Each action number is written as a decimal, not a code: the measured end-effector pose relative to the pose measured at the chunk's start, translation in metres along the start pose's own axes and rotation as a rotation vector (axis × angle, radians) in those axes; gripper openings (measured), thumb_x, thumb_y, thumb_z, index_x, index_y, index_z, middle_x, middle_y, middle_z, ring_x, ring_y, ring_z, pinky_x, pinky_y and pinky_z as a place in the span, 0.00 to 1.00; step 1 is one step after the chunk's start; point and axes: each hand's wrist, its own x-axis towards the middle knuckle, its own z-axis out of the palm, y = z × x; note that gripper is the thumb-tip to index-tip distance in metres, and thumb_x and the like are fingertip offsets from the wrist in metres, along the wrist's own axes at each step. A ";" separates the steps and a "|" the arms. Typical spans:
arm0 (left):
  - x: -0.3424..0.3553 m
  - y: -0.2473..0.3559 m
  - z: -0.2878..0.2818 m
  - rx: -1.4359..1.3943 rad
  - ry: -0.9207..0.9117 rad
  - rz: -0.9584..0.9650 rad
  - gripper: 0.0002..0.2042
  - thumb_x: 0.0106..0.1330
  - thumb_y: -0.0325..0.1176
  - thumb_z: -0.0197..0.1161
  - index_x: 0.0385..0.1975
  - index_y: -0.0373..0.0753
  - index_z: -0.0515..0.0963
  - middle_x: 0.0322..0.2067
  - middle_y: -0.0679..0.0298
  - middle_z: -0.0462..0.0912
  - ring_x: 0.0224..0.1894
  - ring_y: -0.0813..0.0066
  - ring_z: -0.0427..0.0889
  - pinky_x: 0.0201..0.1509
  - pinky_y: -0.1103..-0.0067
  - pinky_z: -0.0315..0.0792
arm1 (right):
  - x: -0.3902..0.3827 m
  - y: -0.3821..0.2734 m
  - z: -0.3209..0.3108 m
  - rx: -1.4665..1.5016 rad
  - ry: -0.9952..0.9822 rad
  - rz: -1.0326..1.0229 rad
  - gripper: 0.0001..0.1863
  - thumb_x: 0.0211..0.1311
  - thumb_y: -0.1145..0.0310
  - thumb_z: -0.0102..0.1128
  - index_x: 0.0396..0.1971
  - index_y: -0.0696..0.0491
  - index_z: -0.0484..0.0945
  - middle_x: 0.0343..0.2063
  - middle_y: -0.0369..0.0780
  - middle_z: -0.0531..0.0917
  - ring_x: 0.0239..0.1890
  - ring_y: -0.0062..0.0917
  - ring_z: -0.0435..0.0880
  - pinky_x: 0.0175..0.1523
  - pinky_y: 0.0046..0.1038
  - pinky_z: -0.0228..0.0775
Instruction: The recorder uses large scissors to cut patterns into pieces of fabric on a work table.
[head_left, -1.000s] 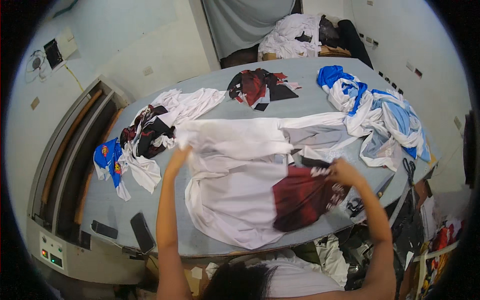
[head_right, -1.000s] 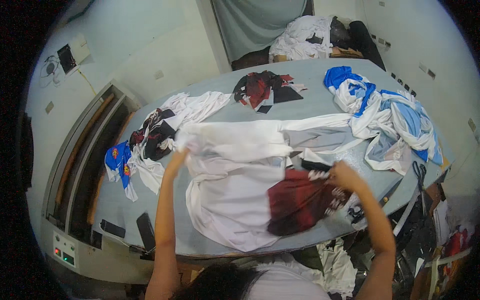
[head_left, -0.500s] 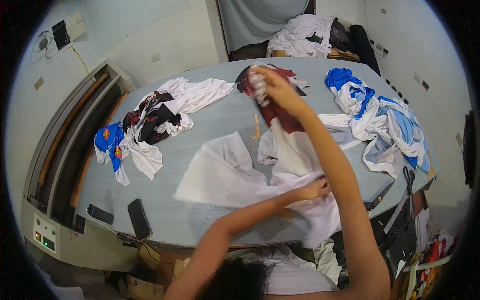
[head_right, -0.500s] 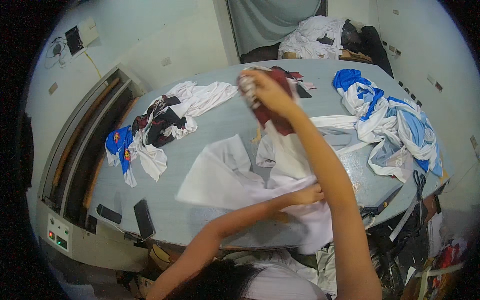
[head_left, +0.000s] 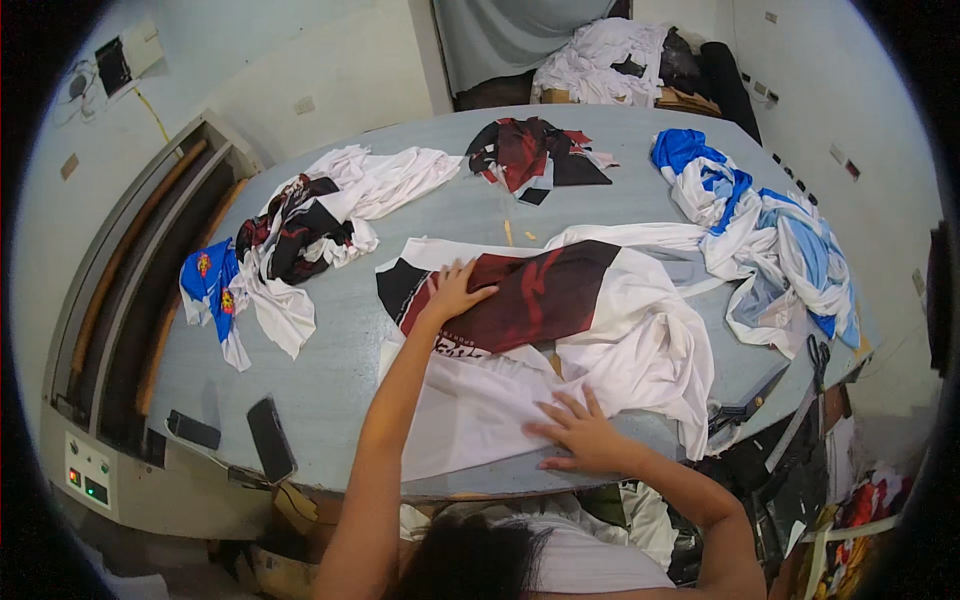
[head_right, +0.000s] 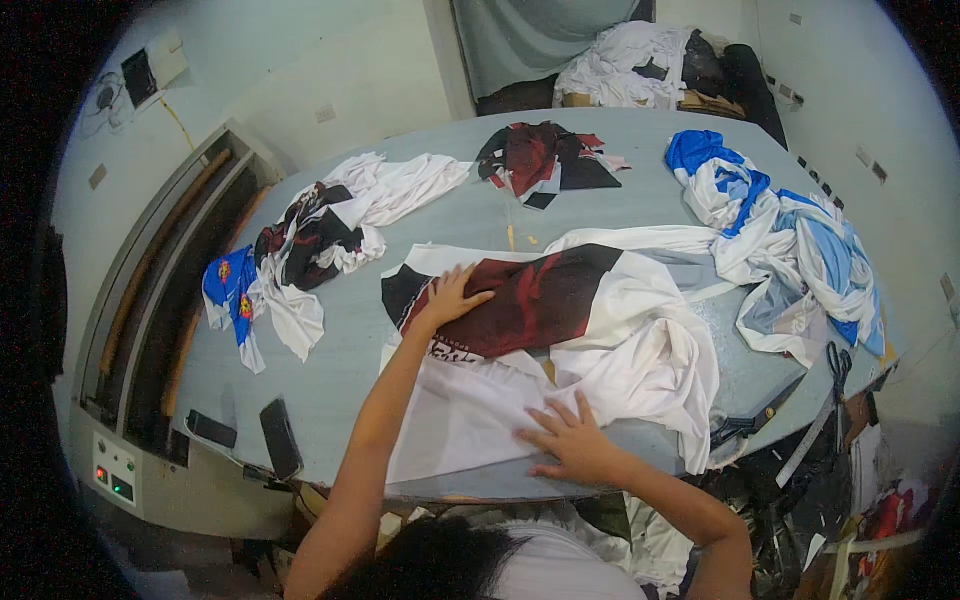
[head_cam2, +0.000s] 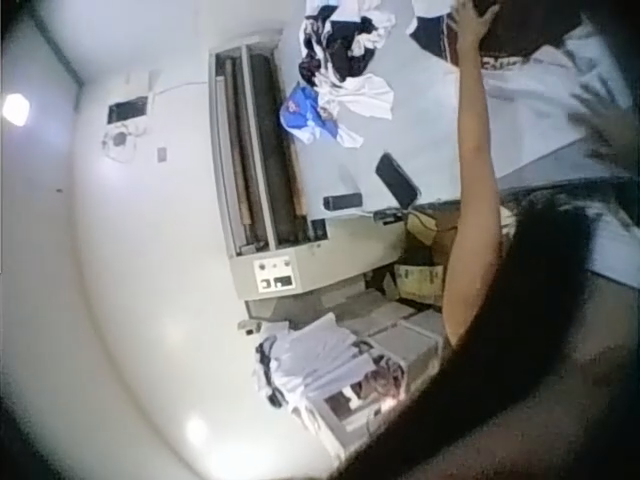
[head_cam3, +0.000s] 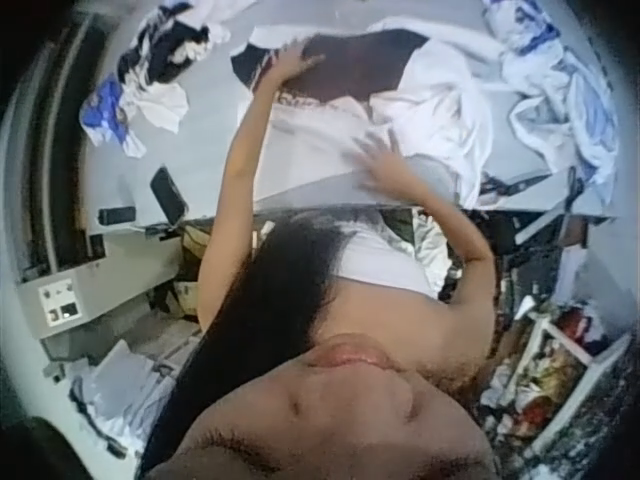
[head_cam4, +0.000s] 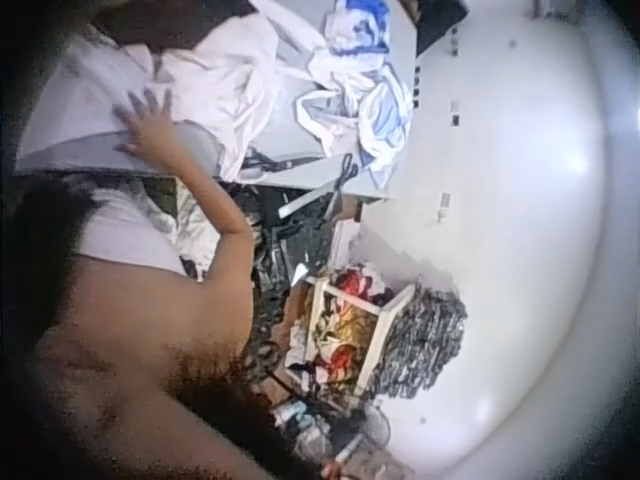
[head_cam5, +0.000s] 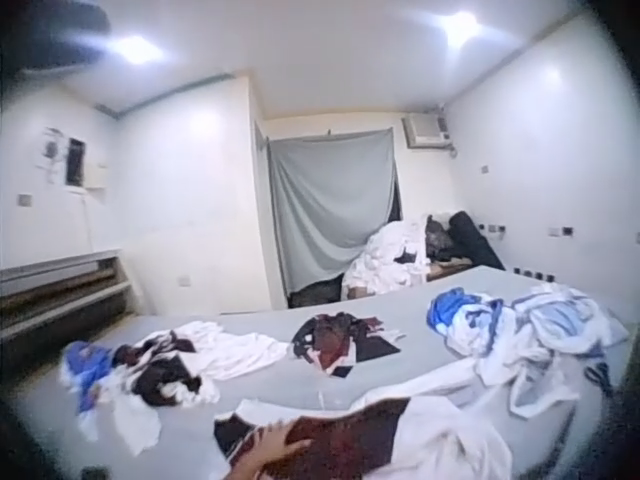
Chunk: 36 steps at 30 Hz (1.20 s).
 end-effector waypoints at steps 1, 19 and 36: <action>-0.004 -0.011 0.006 0.325 -0.005 -0.111 0.21 0.57 0.49 0.56 0.45 0.41 0.73 0.46 0.55 0.74 0.48 0.61 0.74 0.50 0.70 0.66 | -0.007 0.012 0.007 0.021 0.042 0.033 0.24 0.48 0.55 0.58 0.48 0.45 0.71 0.48 0.41 0.72 0.54 0.36 0.66 0.59 0.50 0.48; -0.029 -0.163 -0.164 -0.334 -0.252 -0.511 0.19 0.58 0.45 0.55 0.26 0.30 0.76 0.20 0.60 0.76 0.22 0.75 0.72 0.28 0.75 0.67 | -0.114 0.333 -0.246 -0.522 0.584 0.815 0.09 0.48 0.65 0.60 0.29 0.52 0.78 0.34 0.43 0.79 0.42 0.35 0.75 0.47 0.33 0.65; -0.031 -0.018 -0.030 -0.148 -0.570 -0.314 0.51 0.43 0.70 0.54 0.65 0.46 0.43 0.64 0.48 0.40 0.66 0.47 0.40 0.62 0.48 0.35 | 0.016 0.158 -0.108 0.506 -1.309 -0.068 0.13 0.51 0.65 0.61 0.36 0.54 0.78 0.26 0.38 0.81 0.30 0.21 0.77 0.38 0.23 0.68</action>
